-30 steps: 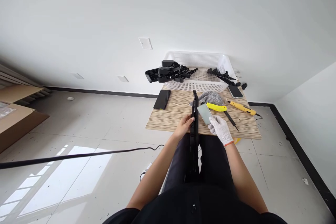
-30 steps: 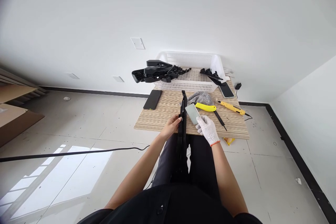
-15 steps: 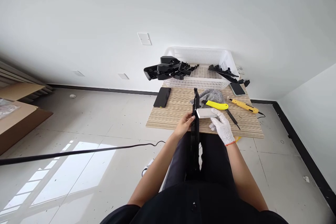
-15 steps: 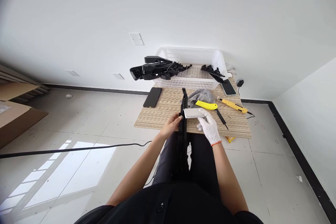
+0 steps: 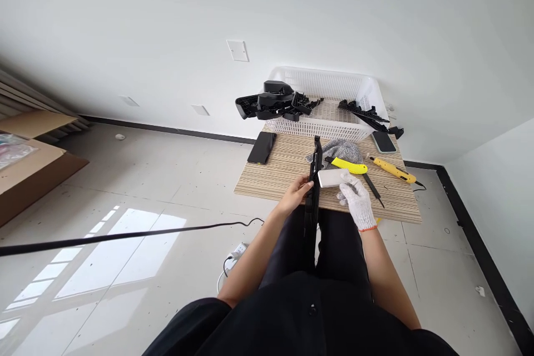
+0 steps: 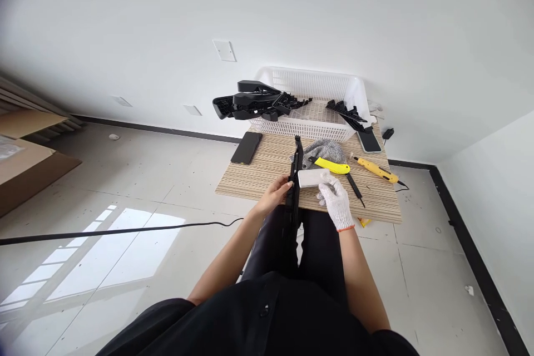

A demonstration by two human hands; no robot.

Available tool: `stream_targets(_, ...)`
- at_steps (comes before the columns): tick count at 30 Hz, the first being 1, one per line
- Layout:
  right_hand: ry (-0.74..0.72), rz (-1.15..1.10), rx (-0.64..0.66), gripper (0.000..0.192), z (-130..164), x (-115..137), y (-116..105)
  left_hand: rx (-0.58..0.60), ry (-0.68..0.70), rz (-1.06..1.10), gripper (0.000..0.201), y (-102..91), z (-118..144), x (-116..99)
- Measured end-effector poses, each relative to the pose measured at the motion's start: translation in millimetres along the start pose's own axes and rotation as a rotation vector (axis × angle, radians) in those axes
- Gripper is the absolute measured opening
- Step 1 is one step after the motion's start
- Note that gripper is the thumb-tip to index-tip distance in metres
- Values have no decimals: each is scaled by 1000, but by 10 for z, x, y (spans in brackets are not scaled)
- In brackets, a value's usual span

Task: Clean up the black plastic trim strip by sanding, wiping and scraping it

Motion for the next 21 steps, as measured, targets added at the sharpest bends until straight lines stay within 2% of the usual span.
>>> stream_targets(10,30,-11,10,42,-1,-29,-31,-7,37,-27,46,-25,-8,17)
stream_targets(21,102,84,-37,47,31,-90,-22,-49,-26,-26,53,-29,50,16)
Point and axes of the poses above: each hand's wrist, its own z-axis away from the middle knuckle, its own y-axis out of the palm, x = y × z, the point moved 7 cm from there along -z, towards the middle knuckle, and after that the axes turned 7 degrees about x, right-handed, at the moved point
